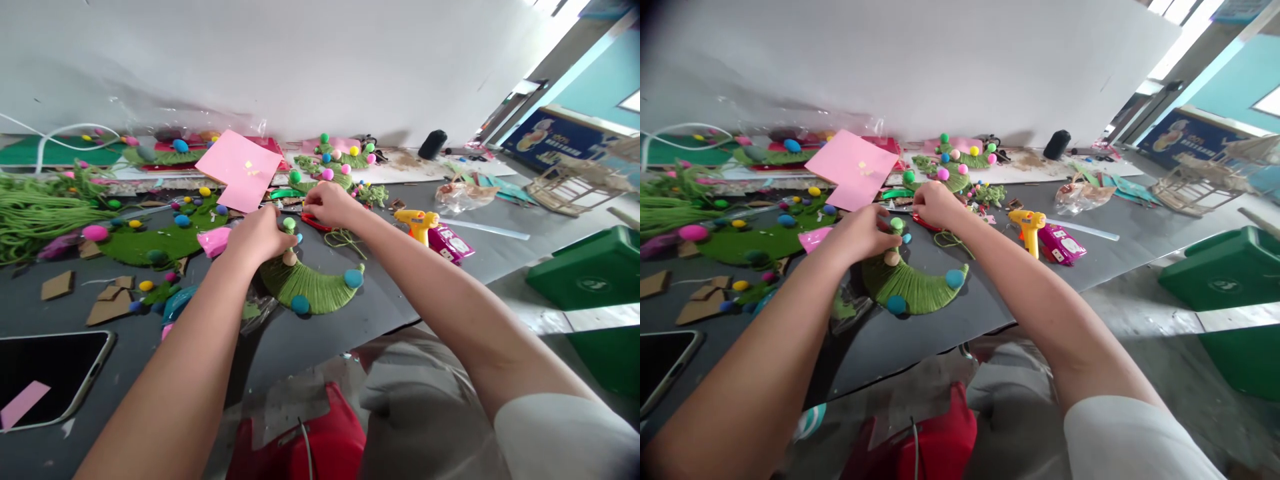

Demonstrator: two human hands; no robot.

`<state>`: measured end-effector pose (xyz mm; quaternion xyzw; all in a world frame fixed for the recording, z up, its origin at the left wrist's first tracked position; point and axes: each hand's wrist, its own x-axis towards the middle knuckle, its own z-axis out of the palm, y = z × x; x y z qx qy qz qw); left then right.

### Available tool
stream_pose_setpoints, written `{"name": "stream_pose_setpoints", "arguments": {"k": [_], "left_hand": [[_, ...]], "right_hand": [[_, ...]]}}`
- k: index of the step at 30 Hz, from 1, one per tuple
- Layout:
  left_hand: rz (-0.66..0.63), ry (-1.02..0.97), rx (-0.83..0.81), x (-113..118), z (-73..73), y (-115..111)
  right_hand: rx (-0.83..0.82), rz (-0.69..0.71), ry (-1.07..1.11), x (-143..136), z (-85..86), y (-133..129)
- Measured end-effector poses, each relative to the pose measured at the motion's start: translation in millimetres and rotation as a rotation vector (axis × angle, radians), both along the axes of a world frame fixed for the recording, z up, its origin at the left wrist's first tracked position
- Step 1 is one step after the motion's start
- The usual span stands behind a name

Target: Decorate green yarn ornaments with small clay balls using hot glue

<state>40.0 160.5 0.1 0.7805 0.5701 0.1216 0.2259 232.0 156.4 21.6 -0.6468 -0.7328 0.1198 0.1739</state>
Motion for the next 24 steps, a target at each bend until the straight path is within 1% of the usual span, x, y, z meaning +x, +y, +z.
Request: {"name": "stream_pose_setpoints", "arguments": {"k": [4, 6, 7, 9, 11, 13, 16, 20, 22, 24], "left_hand": [[0.022, -0.022, -0.033, -1.9, 0.3, 0.5], [0.027, -0.034, -0.050, -2.4, 1.0, 0.5], [0.030, -0.040, -0.055, -2.6, 1.5, 0.5], [0.033, -0.055, -0.056, -3.3, 2.6, 0.7], [0.031, -0.074, -0.047, -4.4, 3.9, 0.9], [0.022, -0.097, -0.040, -5.7, 5.3, 1.0], [0.009, -0.125, -0.040, -7.2, 7.3, 0.4], [0.005, -0.154, -0.044, -7.2, 8.0, -0.4], [0.008, -0.167, -0.042, -7.0, 7.3, -0.3], [0.015, -0.184, -0.036, -7.0, 6.7, -0.3]], "right_hand": [[0.076, -0.147, 0.001, 17.9, 11.9, -0.8], [0.062, -0.154, -0.010, 23.6, 15.9, -5.2], [0.036, -0.123, -0.016, 24.8, 16.7, -8.2], [-0.038, -0.010, -0.023, 24.1, 15.4, -14.9], [-0.101, 0.111, -0.031, 20.3, 11.1, -20.3], [-0.131, 0.189, -0.040, 15.8, 5.9, -23.4], [-0.152, 0.250, -0.043, 10.9, 2.7, -26.2], [-0.215, 0.319, -0.015, 6.5, 8.0, -33.4], [-0.251, 0.337, 0.003, 3.6, 9.3, -38.1], [-0.258, 0.333, 0.020, 0.7, 7.1, -41.7]]}}
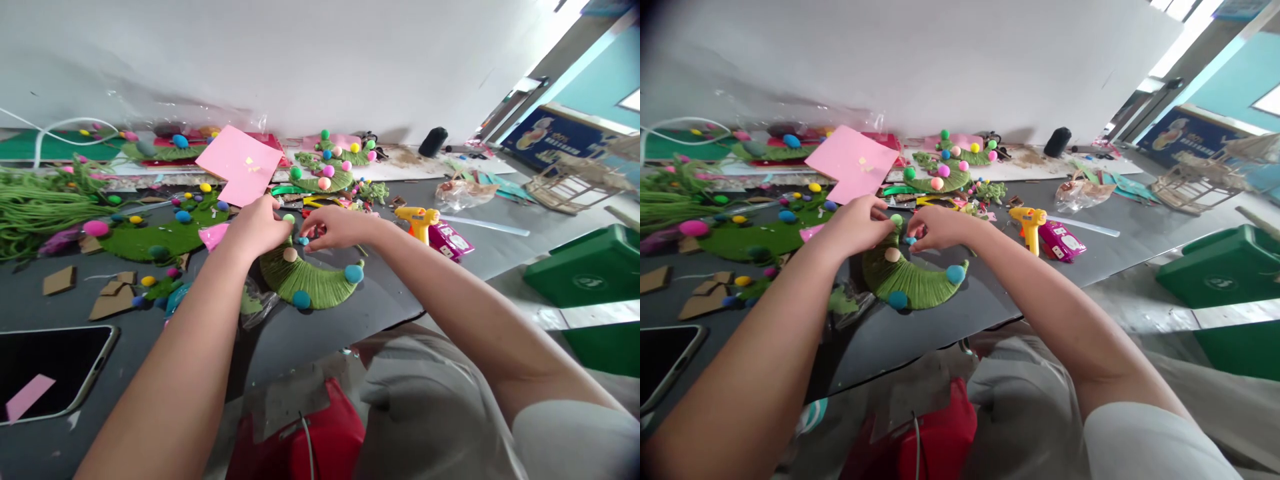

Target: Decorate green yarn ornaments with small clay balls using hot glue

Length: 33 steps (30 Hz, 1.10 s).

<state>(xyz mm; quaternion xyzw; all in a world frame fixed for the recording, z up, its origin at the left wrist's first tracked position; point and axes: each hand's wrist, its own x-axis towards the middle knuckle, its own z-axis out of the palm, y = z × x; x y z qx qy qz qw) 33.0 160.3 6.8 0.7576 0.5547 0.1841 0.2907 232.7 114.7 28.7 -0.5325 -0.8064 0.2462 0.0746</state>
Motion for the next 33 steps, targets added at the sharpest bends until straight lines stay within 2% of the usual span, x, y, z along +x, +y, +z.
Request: {"name": "stream_pose_setpoints", "arguments": {"k": [3, 7, 10, 13, 15, 17, 20, 23, 26, 29, 33], "left_hand": [[0.017, -0.036, 0.009, -0.9, 1.4, -1.0], [0.058, -0.113, 0.057, -2.6, 8.5, -3.9], [0.079, -0.212, 0.141, -3.3, 13.2, -4.9], [0.071, -0.333, 0.229, -3.1, 15.2, -6.0], [0.053, -0.404, 0.270, -2.5, 17.2, -9.4], [0.038, -0.459, 0.290, -2.0, 21.8, -16.3], [-0.001, -0.508, 0.292, -4.0, 35.2, -34.1], [-0.054, -0.521, 0.255, -13.4, 52.0, -59.7], [-0.092, -0.521, 0.187, -30.7, 62.5, -90.5], [-0.105, -0.528, 0.100, -51.1, 60.9, -121.5], [-0.098, -0.595, -0.039, -70.1, 47.4, -149.9]], "right_hand": [[0.069, -0.072, 0.031, 0.2, -7.0, -2.9], [0.254, -0.279, 0.112, 18.2, -7.6, -4.5], [0.441, -0.455, 0.229, 42.8, 5.8, -7.3], [0.739, -0.659, 0.406, 65.0, 25.9, -16.2], [0.814, -0.732, 0.479, 72.4, 36.6, -27.0], [0.745, -0.741, 0.524, 72.8, 40.7, -39.7], [0.596, -0.690, 0.575, 64.3, 33.5, -55.3], [0.451, -0.626, 0.639, 51.6, 22.5, -63.8], [0.333, -0.597, 0.720, 35.4, 20.3, -73.2], [0.265, -0.569, 0.854, 14.5, 24.9, -89.6], [0.085, -0.481, 1.102, -13.6, 28.5, -112.3]]}}
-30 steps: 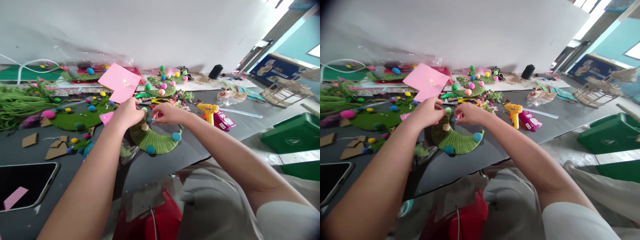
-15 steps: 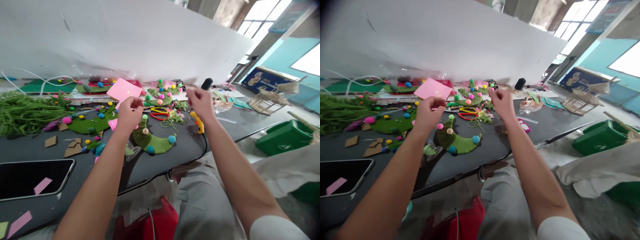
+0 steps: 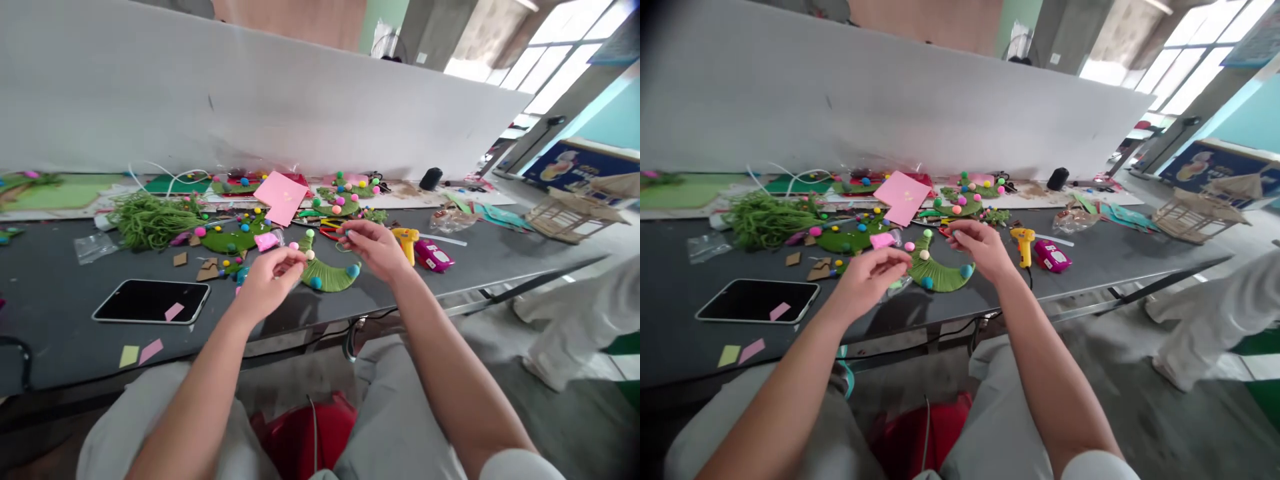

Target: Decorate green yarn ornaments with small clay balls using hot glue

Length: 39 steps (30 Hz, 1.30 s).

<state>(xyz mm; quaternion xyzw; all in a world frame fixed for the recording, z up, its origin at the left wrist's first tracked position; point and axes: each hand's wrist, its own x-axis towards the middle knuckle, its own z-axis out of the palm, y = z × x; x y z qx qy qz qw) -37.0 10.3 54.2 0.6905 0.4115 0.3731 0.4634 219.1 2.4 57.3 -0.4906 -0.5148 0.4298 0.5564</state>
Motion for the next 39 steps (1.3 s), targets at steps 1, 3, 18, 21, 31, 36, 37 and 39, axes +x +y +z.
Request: {"name": "stream_pose_setpoints", "arguments": {"k": [1, 3, 18, 21, 31, 36, 37, 39], "left_hand": [[0.002, -0.031, -0.030, -1.9, -3.3, -3.5], [0.020, -0.107, -0.077, -1.9, -8.1, -6.8], [-0.147, -0.322, -0.132, 30.7, -26.7, -30.7], [-0.246, -0.283, -0.117, 34.4, -25.2, -39.8], [-0.222, -0.504, -0.221, 41.3, -21.9, -46.8], [-0.004, -0.790, -0.387, 33.1, -19.3, -34.9], [0.059, -0.838, -0.419, 31.2, -20.8, -31.0], [0.161, -0.908, -0.486, 29.1, -24.9, -24.1]], "right_hand": [[-0.026, 0.047, 0.054, -5.4, -0.2, -3.6], [-0.080, 0.128, 0.137, -13.5, -1.2, -7.6], [-0.120, 0.080, 0.115, -23.6, -6.7, -7.9], [-0.039, 0.013, -0.017, -25.3, -11.3, -0.4], [0.024, 0.055, -0.238, -69.3, -19.3, 41.2], [0.033, 0.065, -0.181, -79.6, -21.0, 51.5], [0.035, 0.058, -0.163, -79.0, -21.3, 52.8], [0.033, 0.032, -0.153, -75.2, -21.0, 54.4]]}}
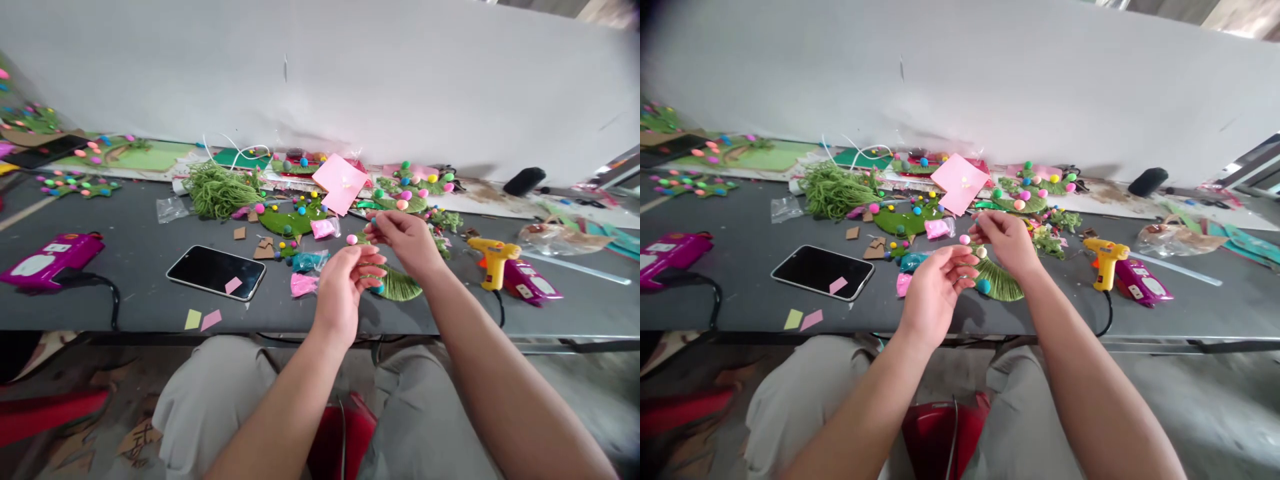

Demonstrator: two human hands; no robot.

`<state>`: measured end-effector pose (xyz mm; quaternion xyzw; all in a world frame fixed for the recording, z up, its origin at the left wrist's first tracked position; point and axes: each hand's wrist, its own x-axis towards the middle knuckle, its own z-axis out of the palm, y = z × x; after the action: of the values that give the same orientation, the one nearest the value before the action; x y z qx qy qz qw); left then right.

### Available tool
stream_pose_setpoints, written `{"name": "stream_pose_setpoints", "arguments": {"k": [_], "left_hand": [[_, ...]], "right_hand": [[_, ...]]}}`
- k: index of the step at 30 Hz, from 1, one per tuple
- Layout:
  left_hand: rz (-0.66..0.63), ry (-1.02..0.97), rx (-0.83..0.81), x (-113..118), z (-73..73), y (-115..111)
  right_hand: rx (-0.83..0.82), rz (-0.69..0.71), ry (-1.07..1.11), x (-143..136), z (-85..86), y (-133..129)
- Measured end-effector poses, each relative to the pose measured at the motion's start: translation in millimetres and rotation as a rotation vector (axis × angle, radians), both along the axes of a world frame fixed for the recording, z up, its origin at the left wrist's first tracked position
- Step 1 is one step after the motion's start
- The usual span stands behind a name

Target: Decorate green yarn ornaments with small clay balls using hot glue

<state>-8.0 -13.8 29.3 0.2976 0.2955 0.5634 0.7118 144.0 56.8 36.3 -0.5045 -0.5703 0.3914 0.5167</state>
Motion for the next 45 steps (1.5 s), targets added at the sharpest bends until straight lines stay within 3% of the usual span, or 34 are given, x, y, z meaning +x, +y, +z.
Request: {"name": "stream_pose_setpoints", "arguments": {"k": [5, 8, 13, 17, 19, 22, 25, 32, 37, 45], "left_hand": [[0.005, -0.024, -0.101, 6.9, -5.6, 1.7], [0.028, -0.014, -0.110, 10.0, -4.2, -0.7], [0.197, 0.010, -0.136, 6.3, -3.9, 4.4], [0.298, 0.089, -0.164, 6.0, -9.3, 5.4], [0.312, 0.141, -0.187, 6.3, -12.8, 4.3], [0.285, 0.200, -0.210, 5.1, -16.4, 3.9], [0.247, 0.251, -0.196, 2.3, -17.8, 6.0], [0.246, 0.358, -0.150, 0.9, -15.9, 9.3], [0.236, 0.369, -0.122, 0.5, -12.9, 8.1], [0.266, 0.347, -0.106, -6.2, -4.8, 8.6]], "right_hand": [[0.089, -0.136, -0.117, 24.6, 4.0, 1.9], [0.268, -0.248, -0.089, 44.1, 8.2, 2.2], [0.563, -0.471, -0.090, 60.6, 25.6, -13.4], [0.472, -0.560, -0.150, 63.4, 33.1, -28.1], [0.271, -0.492, -0.209, 66.7, 29.1, -27.6], [-0.049, -0.276, -0.273, 73.4, 16.7, -19.8], [-0.225, -0.124, -0.310, 78.6, 7.1, -14.2], [-0.315, 0.082, -0.633, 72.8, 11.0, -14.6], [-0.367, 0.195, -0.873, 63.3, 6.5, 4.4], [-0.540, 0.503, -0.922, 56.9, 5.7, 33.0]]}}
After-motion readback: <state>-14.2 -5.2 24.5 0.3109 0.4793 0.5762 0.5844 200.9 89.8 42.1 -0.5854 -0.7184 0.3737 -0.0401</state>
